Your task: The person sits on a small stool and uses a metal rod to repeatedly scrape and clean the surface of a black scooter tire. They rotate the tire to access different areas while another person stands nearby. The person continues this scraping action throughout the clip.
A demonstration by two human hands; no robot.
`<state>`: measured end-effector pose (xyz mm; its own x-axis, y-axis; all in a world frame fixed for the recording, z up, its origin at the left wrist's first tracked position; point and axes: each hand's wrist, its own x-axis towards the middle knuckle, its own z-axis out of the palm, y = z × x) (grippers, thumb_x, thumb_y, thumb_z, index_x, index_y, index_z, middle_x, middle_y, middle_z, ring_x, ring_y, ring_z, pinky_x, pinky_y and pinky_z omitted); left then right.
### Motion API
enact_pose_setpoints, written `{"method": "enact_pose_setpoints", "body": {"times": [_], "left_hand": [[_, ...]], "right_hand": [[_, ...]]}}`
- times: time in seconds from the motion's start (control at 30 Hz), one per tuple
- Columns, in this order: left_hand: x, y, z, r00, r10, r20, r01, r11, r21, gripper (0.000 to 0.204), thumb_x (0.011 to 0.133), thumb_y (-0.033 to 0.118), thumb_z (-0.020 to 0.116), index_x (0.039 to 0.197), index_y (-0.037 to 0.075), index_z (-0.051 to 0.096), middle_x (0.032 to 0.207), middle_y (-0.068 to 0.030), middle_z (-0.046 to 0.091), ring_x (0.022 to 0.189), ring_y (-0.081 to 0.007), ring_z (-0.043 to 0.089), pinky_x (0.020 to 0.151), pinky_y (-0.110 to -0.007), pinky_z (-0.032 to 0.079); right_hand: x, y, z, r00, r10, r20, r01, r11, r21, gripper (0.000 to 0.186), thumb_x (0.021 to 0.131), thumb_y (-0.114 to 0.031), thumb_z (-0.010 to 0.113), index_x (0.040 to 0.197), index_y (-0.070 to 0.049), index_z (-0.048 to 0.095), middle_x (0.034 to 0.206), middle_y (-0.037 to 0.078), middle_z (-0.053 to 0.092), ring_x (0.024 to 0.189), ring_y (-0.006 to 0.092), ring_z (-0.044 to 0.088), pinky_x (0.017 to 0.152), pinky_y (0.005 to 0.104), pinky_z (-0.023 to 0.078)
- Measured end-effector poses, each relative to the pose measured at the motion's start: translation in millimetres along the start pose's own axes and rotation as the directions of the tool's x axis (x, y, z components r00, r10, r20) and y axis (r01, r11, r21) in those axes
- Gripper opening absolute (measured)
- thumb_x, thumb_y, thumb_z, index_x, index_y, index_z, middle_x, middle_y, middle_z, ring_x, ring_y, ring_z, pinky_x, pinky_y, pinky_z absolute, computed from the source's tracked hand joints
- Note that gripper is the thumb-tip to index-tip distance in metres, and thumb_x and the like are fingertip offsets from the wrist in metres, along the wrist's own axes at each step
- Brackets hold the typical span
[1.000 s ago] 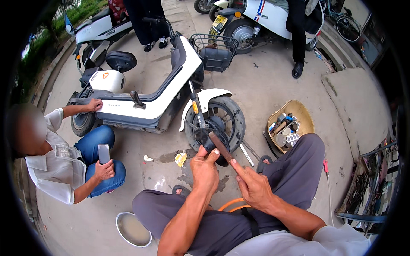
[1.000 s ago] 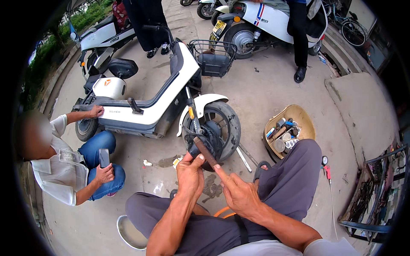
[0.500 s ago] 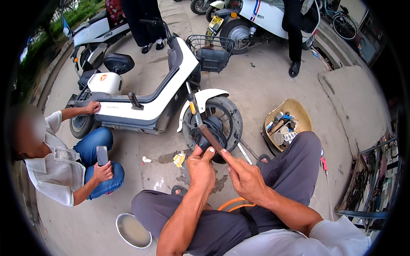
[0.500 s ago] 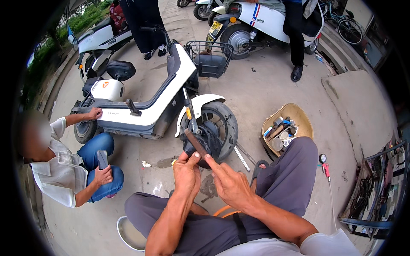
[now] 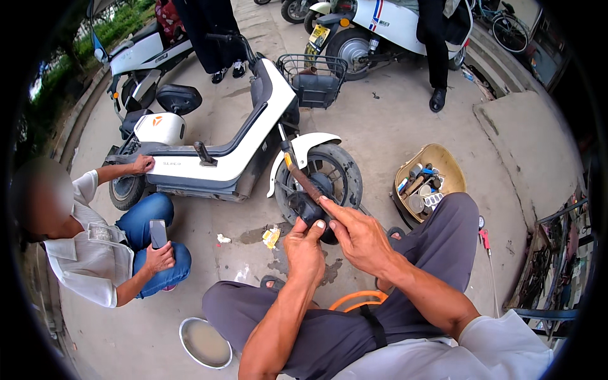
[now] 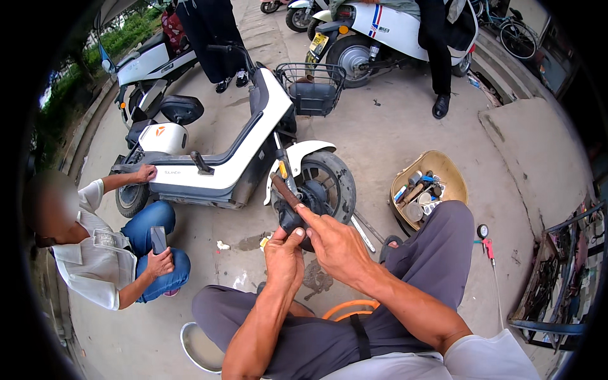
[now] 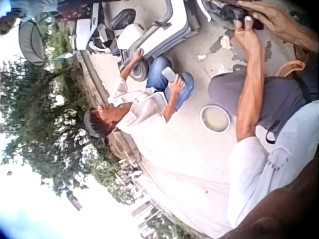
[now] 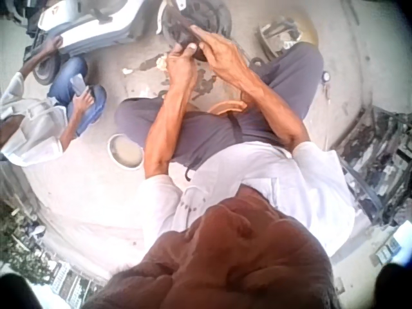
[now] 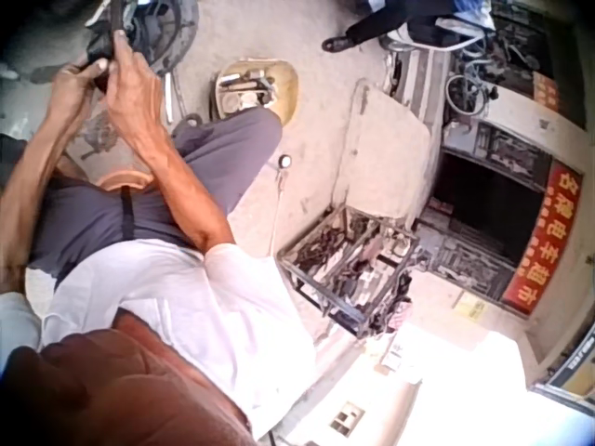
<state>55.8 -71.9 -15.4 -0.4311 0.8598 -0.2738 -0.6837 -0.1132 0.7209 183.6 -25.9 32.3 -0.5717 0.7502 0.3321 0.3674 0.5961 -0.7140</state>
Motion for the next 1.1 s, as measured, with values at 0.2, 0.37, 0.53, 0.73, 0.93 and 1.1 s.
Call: {"method": "enact_pose_setpoints", "body": {"times": [0.2,0.37,0.53,0.73,0.93,1.1], "left_hand": [[3,3,-2,1.000,0.010,-0.012,-0.011,1.000,-0.010,0.029,0.092,-0.010,0.058,0.119,-0.003,0.066,0.111,-0.0080,0.070,0.097,-0.0141,0.065,0.089,-0.028,0.052],[4,-2,-5,1.000,0.016,-0.002,-0.016,1.000,-0.008,0.025,0.093,-0.008,0.057,0.115,-0.002,0.067,0.107,-0.0073,0.070,0.095,-0.0140,0.065,0.088,-0.027,0.051],[4,2,-3,0.999,0.029,-0.044,-0.028,0.999,0.026,0.024,0.091,-0.009,0.059,0.112,-0.002,0.068,0.107,-0.0057,0.069,0.094,-0.0128,0.064,0.087,-0.027,0.050],[0,1,2,1.000,0.015,0.010,-0.016,0.997,0.075,0.025,0.091,-0.009,0.060,0.113,-0.002,0.069,0.107,-0.0053,0.070,0.094,-0.0118,0.064,0.087,-0.027,0.050],[3,2,1,1.000,0.013,0.016,-0.014,0.998,0.067,0.024,0.092,-0.007,0.060,0.113,-0.001,0.069,0.105,-0.0055,0.071,0.093,-0.0106,0.064,0.085,-0.026,0.050],[3,2,-7,0.999,-0.003,0.041,-0.003,0.991,0.137,0.025,0.094,-0.008,0.056,0.116,-0.005,0.067,0.107,-0.0102,0.071,0.096,-0.0159,0.067,0.090,-0.031,0.052]], "right_hand": [[-58,-10,-3,0.994,0.080,0.081,-0.081,0.997,0.010,0.054,0.093,-0.002,0.060,0.146,-0.010,0.051,0.087,0.014,0.062,0.068,0.0336,0.064,0.059,0.0430,0.051],[-19,-4,11,1.000,0.024,-0.004,-0.025,0.999,-0.035,0.055,0.094,-0.004,0.060,0.147,-0.011,0.050,0.084,0.014,0.060,0.067,0.0349,0.063,0.058,0.0448,0.050],[-60,-5,-2,0.998,0.026,0.065,-0.024,0.999,-0.037,0.057,0.093,-0.004,0.061,0.148,-0.012,0.049,0.081,0.012,0.059,0.062,0.0338,0.061,0.054,0.0424,0.049],[-7,8,7,1.000,-0.018,0.004,0.018,1.000,-0.024,0.056,0.093,-0.004,0.061,0.147,-0.012,0.049,0.081,0.013,0.059,0.068,0.0327,0.064,0.060,0.0427,0.050],[-52,-1,-11,0.999,0.018,0.033,-0.018,1.000,0.011,0.055,0.093,0.000,0.060,0.146,-0.012,0.051,0.083,0.013,0.061,0.070,0.0327,0.065,0.061,0.0393,0.051],[-19,1,7,1.000,-0.024,0.012,0.025,0.999,-0.037,0.057,0.092,-0.003,0.062,0.147,-0.013,0.050,0.080,0.013,0.058,0.064,0.0340,0.061,0.057,0.0430,0.049]]}}
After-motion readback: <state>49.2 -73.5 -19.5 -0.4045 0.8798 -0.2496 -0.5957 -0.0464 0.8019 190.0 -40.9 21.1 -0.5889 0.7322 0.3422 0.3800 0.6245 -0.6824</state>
